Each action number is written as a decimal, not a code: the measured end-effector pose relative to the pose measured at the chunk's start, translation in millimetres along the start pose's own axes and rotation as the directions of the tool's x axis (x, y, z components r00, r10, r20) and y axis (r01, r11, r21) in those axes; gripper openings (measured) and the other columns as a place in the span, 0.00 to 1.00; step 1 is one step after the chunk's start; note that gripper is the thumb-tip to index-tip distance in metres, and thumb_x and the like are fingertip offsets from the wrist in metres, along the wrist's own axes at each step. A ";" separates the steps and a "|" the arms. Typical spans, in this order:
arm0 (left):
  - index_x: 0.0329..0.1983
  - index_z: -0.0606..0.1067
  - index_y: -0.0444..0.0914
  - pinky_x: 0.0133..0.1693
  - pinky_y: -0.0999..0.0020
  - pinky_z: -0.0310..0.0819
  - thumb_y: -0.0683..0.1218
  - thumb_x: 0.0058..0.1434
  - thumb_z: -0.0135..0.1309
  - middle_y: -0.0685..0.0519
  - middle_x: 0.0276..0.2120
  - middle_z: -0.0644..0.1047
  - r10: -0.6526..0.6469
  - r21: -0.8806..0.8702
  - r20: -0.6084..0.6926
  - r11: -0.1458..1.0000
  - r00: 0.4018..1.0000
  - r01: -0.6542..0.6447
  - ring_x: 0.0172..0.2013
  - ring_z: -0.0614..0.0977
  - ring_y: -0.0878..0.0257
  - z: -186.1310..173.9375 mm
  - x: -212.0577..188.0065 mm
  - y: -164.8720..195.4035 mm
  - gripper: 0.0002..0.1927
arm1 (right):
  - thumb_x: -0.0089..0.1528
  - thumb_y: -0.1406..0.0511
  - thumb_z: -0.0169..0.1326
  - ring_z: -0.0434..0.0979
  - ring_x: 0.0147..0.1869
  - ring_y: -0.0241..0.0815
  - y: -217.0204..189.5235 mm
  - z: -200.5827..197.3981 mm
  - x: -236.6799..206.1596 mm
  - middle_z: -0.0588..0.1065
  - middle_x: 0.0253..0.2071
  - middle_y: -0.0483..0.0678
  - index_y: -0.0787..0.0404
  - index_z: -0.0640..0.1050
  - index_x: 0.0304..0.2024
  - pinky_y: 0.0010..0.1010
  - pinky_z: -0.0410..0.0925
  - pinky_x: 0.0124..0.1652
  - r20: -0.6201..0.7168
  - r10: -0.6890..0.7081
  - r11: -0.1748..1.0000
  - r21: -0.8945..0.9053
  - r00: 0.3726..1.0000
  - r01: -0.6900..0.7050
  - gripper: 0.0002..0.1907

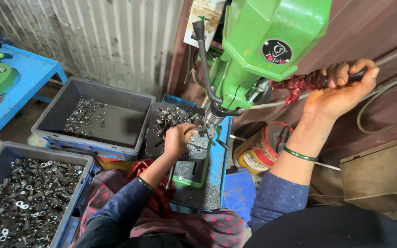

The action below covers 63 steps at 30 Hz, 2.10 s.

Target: The person drills holes in small dark metal fittings using a bench drill press. They take a part from a bin, seat it in the jig under the bit, pull the drill lever down to drill, then move the finished part into a nearby tray, repeating the cycle continuously.

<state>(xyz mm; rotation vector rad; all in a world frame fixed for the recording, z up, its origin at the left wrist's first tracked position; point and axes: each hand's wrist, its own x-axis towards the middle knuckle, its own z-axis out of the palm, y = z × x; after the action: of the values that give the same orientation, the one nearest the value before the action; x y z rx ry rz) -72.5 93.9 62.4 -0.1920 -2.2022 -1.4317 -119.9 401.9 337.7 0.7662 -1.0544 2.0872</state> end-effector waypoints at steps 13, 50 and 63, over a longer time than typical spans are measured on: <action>0.45 0.83 0.38 0.46 0.62 0.77 0.47 0.61 0.59 0.46 0.44 0.84 0.103 0.055 -0.058 0.993 0.993 -0.100 0.43 0.85 0.51 17.9 -9.6 -7.4 0.12 | 0.74 0.51 0.49 0.53 0.27 0.35 -6.7 2.1 -7.3 0.57 0.24 0.42 0.56 0.65 0.39 0.28 0.53 0.33 0.036 0.013 0.999 0.040 0.999 -0.014 0.18; 0.30 0.83 0.43 0.66 0.45 0.52 0.51 0.52 0.64 0.49 0.59 0.74 0.329 0.268 0.152 0.894 0.932 -0.360 0.66 0.67 0.46 -16.3 36.8 -15.6 0.08 | 0.74 0.51 0.48 0.52 0.27 0.37 -15.7 -9.7 -34.6 0.56 0.25 0.43 0.57 0.62 0.35 0.33 0.57 0.37 0.055 -0.045 0.995 -0.084 0.998 0.049 0.21; 0.36 0.81 0.42 0.49 0.53 0.66 0.60 0.58 0.63 0.51 0.39 0.76 -0.003 0.633 0.033 0.774 0.999 -0.019 0.46 0.76 0.51 -49.8 6.6 -48.4 0.17 | 0.75 0.50 0.49 0.54 0.27 0.37 -5.7 -9.6 -15.3 0.58 0.25 0.44 0.58 0.64 0.38 0.28 0.52 0.31 0.032 -0.006 1.000 0.003 0.999 0.006 0.21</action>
<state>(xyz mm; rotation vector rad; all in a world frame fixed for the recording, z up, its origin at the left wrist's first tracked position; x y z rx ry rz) -80.0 27.7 42.0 0.0165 -2.5672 -0.6026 -108.2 408.0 324.1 0.8052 -1.0655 2.0779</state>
